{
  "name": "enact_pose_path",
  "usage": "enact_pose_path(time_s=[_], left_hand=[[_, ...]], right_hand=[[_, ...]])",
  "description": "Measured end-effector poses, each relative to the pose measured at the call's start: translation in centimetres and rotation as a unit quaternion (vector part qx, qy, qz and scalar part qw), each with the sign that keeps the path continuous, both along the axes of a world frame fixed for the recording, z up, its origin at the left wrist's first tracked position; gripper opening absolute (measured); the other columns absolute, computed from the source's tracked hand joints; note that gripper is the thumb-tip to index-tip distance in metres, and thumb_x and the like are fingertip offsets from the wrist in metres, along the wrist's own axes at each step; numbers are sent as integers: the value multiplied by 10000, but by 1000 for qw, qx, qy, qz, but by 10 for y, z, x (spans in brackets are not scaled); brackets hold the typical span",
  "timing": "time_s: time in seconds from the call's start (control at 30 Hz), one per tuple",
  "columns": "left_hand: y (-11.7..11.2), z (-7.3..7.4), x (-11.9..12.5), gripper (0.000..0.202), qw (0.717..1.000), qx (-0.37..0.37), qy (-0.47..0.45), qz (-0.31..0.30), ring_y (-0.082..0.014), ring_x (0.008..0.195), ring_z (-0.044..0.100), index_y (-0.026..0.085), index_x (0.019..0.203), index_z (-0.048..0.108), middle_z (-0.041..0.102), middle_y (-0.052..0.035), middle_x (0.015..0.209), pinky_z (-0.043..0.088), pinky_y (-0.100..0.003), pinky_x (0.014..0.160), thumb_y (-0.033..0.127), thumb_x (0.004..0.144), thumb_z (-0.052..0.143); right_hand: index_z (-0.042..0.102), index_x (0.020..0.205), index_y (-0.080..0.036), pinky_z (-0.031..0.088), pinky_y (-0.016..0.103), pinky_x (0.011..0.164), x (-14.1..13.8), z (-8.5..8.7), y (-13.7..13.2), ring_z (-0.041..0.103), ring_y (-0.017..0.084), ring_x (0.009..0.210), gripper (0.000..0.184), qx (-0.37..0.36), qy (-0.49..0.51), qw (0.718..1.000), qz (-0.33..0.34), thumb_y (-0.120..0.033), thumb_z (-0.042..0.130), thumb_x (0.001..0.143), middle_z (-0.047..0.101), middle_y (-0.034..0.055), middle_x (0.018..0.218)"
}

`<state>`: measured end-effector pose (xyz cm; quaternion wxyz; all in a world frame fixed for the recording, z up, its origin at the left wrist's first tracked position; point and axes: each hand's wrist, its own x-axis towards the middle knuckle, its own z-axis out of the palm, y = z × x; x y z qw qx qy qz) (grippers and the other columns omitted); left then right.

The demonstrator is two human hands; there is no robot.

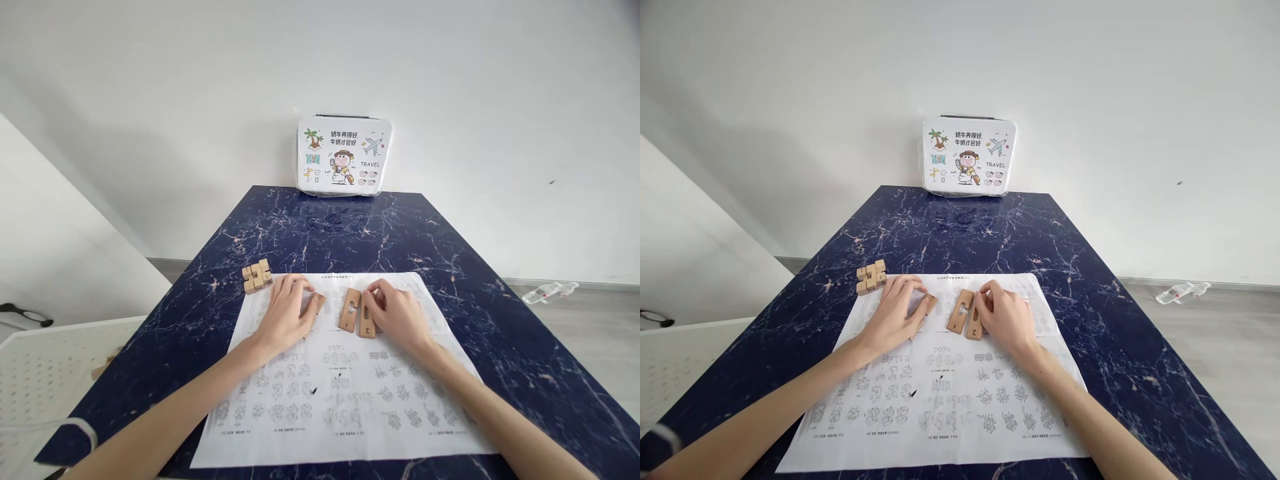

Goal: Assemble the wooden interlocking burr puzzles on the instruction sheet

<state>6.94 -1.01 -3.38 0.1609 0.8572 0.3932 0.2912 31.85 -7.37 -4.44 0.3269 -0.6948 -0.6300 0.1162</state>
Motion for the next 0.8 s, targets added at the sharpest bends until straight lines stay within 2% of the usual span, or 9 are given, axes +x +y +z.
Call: enact_pose_path(time_s=[0.13,0.27,0.4,0.5,0.67,0.8], left_hand=[[-4,2,0,135,998,-20,-25,-48,-304,1271,543,234,1201,517,575,-125,1299,500,-530,1074,268,1083,460],[-10,7,-1,326,990,-95,-13,-107,-324,1404,509,280,1408,449,466,-142,1537,562,-505,1057,352,1093,491],[-14,13,0,613,984,-90,23,-152,-378,1548,351,293,1526,343,370,-157,1652,411,-628,1223,475,1020,637],[-14,15,1,688,982,-85,49,-160,-384,1567,319,271,1533,348,348,-169,1672,369,-637,1250,542,988,669],[-11,12,0,699,982,-54,72,-166,-385,1541,352,289,1529,418,465,-133,1615,374,-617,1237,597,963,690],[-6,11,-1,573,985,-28,76,-151,-351,1496,415,298,1500,468,555,-91,1544,398,-568,1226,483,994,665]], right_hand=[[610,962,-231,296,285,520,-1,-4,-1,541,186,474,240,4,-29,1000,4,-416,469,1022,626,-24,566],[629,1058,-224,361,291,539,-3,1,-1,594,190,506,230,2,21,999,36,-378,461,1026,695,-6,633],[641,1131,-215,455,308,572,-9,5,-4,640,180,558,229,21,73,994,84,-343,500,1003,799,54,852],[638,1165,-215,496,302,573,-14,6,-7,643,159,575,231,29,105,985,137,-299,509,991,818,72,996],[640,1186,-230,475,270,498,-19,10,-11,537,106,474,257,9,134,970,200,-206,489,980,816,65,1102],[650,1174,-228,442,262,475,-20,13,-12,499,100,456,256,2,131,971,202,-208,486,979,814,48,1022]])
